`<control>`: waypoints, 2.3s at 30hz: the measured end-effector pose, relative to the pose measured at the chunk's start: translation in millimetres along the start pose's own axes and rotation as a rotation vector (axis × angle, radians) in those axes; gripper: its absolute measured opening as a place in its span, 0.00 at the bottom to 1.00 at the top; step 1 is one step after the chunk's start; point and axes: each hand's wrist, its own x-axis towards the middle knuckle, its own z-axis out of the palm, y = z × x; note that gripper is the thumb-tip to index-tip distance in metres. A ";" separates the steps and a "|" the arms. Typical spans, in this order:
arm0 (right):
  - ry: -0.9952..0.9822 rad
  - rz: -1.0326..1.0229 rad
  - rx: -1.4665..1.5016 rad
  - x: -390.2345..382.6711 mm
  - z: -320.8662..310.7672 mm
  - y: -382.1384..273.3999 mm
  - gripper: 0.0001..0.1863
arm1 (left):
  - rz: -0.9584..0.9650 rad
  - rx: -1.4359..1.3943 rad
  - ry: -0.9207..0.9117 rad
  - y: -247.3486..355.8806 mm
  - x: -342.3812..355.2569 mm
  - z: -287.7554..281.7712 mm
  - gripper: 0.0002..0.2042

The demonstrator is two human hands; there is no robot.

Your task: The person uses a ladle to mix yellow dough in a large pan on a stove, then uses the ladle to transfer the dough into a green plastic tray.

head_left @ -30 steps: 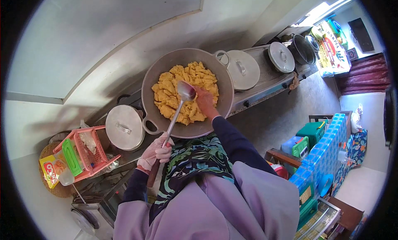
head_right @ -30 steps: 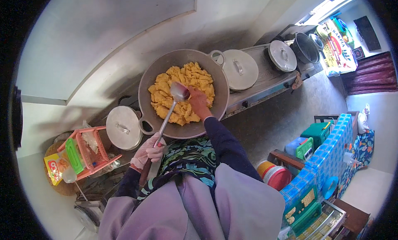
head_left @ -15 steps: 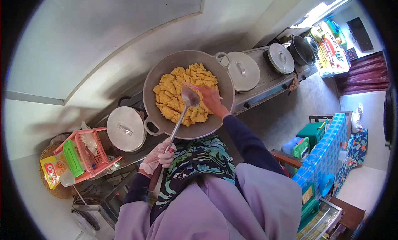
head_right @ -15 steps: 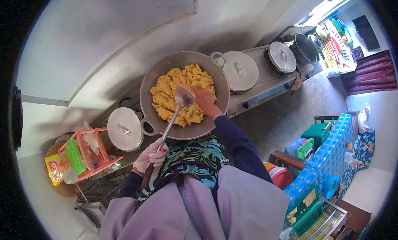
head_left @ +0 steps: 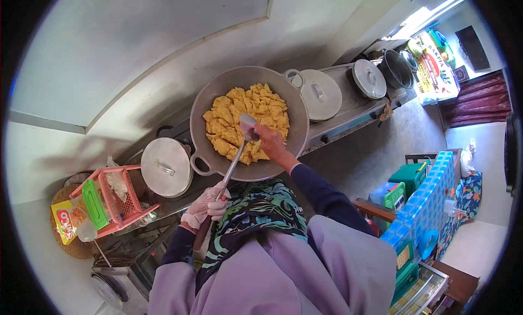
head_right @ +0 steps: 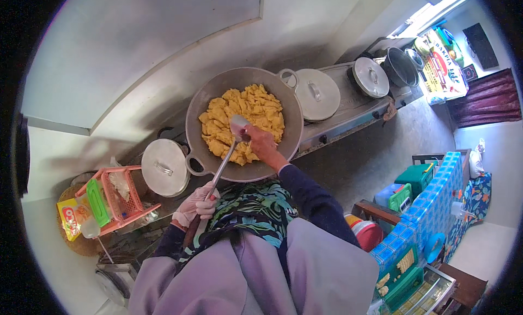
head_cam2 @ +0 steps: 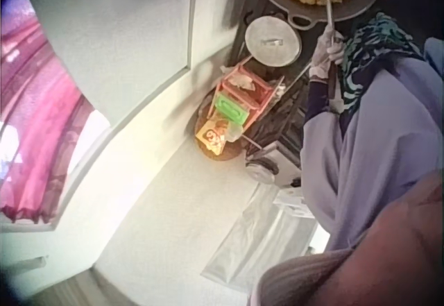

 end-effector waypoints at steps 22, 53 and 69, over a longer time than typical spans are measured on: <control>0.259 0.425 -0.275 -29.9 41.7 -46.3 0.22 | -0.059 -0.207 -0.405 10.9 8.1 -52.8 0.20; -0.079 1.472 1.704 12.3 -6.7 13.2 0.10 | -0.061 0.760 0.368 27.2 -40.3 -29.5 0.18; 0.291 0.414 -0.509 -23.1 55.9 -10.7 0.09 | 0.030 0.355 0.109 51.2 -51.9 -58.4 0.14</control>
